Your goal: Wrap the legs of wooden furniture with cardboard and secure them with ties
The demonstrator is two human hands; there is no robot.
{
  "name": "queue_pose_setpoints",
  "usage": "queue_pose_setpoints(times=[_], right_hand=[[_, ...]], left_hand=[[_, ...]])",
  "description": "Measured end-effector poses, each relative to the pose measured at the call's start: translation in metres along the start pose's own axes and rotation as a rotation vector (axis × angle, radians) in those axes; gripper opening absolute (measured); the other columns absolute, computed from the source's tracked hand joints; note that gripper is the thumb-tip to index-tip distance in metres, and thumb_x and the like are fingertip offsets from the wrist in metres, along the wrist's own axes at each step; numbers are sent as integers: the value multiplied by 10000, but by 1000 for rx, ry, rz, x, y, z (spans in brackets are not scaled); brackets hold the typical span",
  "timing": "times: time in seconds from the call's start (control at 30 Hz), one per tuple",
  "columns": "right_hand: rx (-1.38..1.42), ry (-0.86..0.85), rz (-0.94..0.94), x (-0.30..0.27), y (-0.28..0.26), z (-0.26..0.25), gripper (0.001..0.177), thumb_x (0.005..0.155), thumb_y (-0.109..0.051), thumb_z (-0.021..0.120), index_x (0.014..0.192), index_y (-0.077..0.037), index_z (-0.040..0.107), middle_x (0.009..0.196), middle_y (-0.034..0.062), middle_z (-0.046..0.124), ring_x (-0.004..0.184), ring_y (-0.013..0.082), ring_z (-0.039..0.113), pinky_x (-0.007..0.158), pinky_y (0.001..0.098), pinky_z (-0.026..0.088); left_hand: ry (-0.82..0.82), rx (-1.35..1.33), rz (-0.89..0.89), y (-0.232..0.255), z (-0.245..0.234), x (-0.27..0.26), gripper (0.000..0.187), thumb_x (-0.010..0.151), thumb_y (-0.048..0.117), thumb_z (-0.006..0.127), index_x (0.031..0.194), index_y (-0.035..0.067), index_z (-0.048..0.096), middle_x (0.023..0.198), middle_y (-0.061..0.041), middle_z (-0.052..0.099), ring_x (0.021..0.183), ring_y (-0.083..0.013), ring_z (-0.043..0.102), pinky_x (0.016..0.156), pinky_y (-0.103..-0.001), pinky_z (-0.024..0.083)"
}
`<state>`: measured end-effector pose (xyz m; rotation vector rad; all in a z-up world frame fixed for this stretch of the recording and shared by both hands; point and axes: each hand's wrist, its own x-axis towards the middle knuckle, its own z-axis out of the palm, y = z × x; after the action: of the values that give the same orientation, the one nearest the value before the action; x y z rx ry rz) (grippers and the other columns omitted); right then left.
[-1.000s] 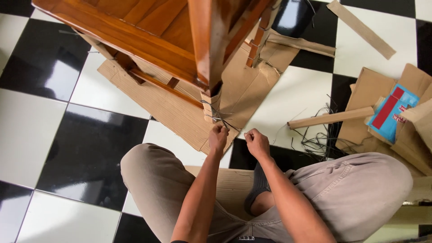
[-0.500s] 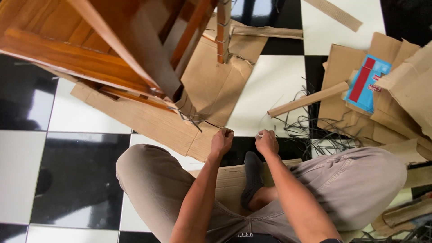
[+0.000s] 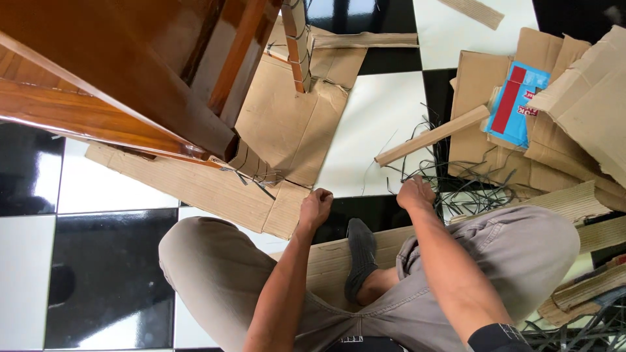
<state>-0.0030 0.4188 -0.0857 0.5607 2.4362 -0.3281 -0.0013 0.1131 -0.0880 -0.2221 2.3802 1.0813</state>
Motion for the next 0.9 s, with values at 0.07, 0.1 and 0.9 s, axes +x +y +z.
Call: queue_pose_setpoints(times=[0.07,0.1,0.9], right_hand=[[23,-27,1,3,4,1,452,957,-157,545,1328,80,650,1556,237,400,1240,527,538,935,645,539],[37,-56,-7,2,3,1,450,967,-145,528,1333,100,625,1569,258,367,1254,537,522,934,658,535],[985,75,-545,-126,-152,-10,243,995,-239,639,1125,-116,803,1154,138,770,1141,402,674,957,515,544]], left_hand=[[1,1,-2,1,-2,0,281,890,392,623,1082,242,764,1012,-86,779,1075,-370,707,967,-515,547],[0,1,-7,1,-3,0,281,891,395,623,1081,244,764,1012,-80,780,1076,-366,708,968,-514,548],[44,-331,42,1,-6,-1,261,835,396,724,1035,240,783,882,-31,782,963,-247,744,912,-439,553]])
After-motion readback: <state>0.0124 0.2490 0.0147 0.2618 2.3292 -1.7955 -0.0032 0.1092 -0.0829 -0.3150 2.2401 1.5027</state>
